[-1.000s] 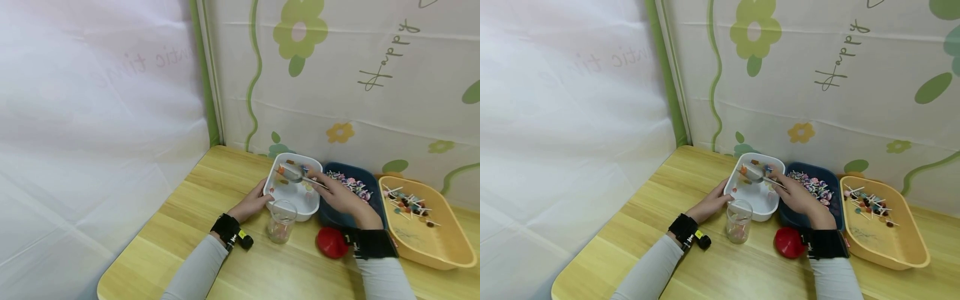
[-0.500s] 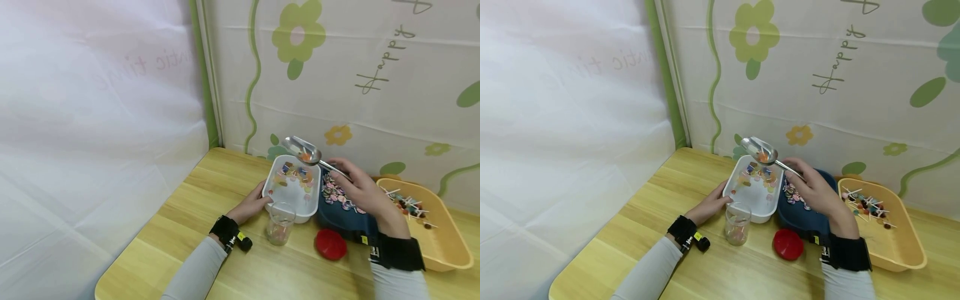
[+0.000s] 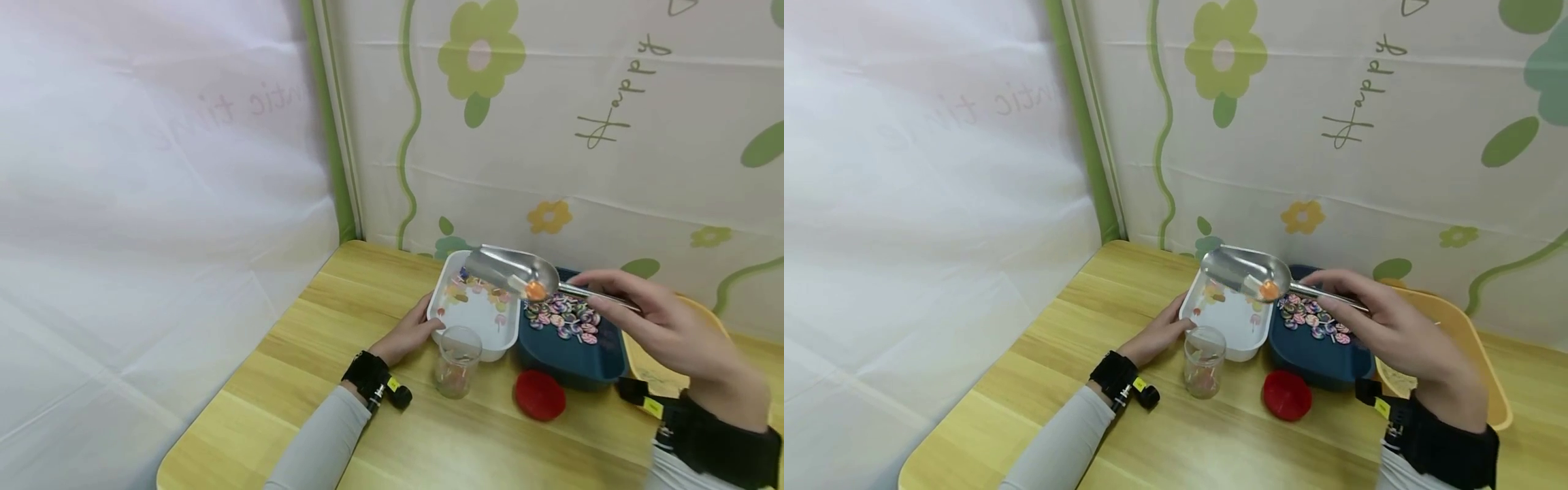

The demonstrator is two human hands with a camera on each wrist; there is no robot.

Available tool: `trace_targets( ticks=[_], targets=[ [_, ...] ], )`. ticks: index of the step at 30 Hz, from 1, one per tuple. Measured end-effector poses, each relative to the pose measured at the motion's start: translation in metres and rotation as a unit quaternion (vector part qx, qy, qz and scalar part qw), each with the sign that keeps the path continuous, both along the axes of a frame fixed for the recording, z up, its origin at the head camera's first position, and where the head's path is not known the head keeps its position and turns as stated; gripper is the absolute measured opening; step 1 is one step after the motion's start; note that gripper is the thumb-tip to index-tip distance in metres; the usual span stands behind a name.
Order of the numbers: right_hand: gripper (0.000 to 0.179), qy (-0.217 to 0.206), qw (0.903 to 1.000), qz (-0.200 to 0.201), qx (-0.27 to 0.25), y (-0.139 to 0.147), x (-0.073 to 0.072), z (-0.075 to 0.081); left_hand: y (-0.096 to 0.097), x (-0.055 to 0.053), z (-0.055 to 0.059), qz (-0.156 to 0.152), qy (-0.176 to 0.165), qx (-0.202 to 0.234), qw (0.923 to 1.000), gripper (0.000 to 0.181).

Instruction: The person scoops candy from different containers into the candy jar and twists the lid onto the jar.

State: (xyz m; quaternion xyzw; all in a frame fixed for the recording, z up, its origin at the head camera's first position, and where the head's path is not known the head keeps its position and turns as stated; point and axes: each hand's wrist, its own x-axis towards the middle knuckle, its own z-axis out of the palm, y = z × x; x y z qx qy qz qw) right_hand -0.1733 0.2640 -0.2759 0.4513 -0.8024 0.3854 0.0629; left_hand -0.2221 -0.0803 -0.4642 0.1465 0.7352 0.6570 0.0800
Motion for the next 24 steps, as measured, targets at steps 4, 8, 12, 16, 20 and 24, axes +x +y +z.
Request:
trace_targets(
  ticks=[4, 8, 12, 16, 20, 24],
  targets=[
    [0.043, 0.018, 0.9986, -0.008, 0.048, 0.009, 0.006, 0.002, -0.001, -0.002, -0.001, 0.002, 0.0, -0.006, 1.0, 0.07],
    [0.042, 0.007, 0.9958, -0.008, 0.091, 0.012, 0.007, 0.002, -0.001, 0.0, 0.005, 0.002, 0.0, -0.007, 1.0, 0.071],
    [0.037, -0.029, 0.9895, -0.02, 0.14, 0.009, 0.01, 0.004, -0.001, 0.009, 0.02, 0.005, 0.003, -0.009, 0.9999, 0.072],
    [0.033, -0.044, 0.9816, -0.047, 0.18, 0.006, 0.012, 0.005, 0.001, 0.011, 0.025, 0.007, 0.005, -0.005, 0.9999, 0.071],
    [0.032, -0.057, 0.9781, -0.042, 0.196, 0.006, 0.012, 0.004, 0.0, 0.011, 0.024, 0.0, 0.006, -0.006, 1.0, 0.072],
    [0.032, -0.053, 0.9787, -0.026, 0.197, 0.006, 0.012, 0.002, 0.0, 0.01, 0.021, -0.001, 0.008, -0.007, 0.9999, 0.072]
  ],
)
